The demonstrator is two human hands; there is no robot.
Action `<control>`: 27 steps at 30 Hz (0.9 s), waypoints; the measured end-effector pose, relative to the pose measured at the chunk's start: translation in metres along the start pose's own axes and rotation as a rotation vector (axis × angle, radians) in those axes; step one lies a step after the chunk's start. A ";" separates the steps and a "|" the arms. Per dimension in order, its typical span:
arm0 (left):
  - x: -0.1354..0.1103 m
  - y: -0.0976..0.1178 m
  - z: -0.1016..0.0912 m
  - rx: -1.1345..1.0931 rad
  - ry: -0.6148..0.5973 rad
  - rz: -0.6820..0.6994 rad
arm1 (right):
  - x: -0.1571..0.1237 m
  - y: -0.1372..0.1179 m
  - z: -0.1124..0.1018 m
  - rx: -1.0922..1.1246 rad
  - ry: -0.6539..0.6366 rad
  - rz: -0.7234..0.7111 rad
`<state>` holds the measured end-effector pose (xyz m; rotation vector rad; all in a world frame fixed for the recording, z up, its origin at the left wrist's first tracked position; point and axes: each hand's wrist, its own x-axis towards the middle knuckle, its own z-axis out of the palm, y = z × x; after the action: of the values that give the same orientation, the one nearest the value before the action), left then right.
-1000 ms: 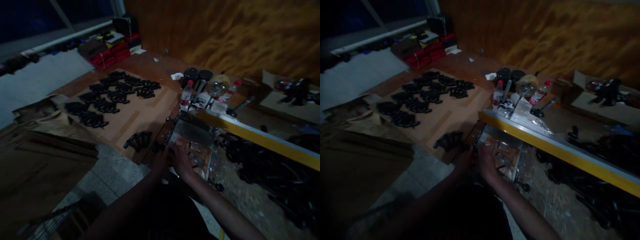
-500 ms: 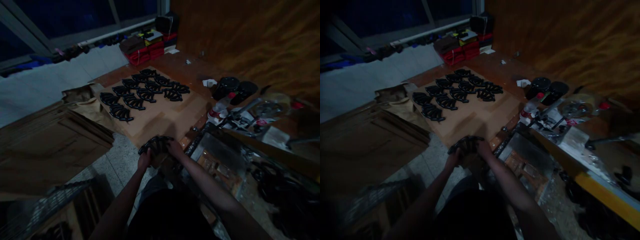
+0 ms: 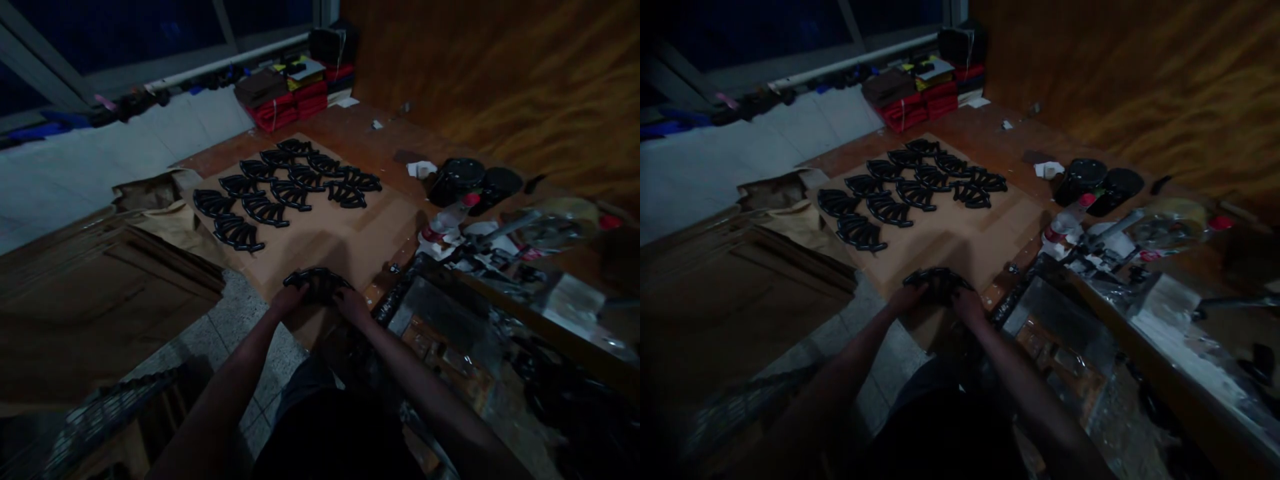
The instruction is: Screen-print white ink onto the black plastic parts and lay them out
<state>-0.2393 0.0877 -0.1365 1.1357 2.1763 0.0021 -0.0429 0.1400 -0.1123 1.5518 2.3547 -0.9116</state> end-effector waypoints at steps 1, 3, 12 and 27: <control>-0.002 0.002 -0.005 0.033 0.000 -0.006 | 0.000 0.001 0.000 0.017 0.002 0.007; -0.015 0.006 -0.008 0.090 0.033 -0.031 | 0.001 0.004 0.001 0.042 0.003 0.022; -0.061 0.053 0.055 0.239 0.327 0.301 | 0.004 0.010 0.002 0.083 -0.023 0.012; -0.040 0.051 0.058 0.218 0.291 0.285 | -0.005 0.020 0.010 0.188 0.019 -0.090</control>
<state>-0.1535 0.0735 -0.1436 1.6523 2.2845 0.0603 -0.0243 0.1357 -0.1255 1.5352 2.4309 -1.1744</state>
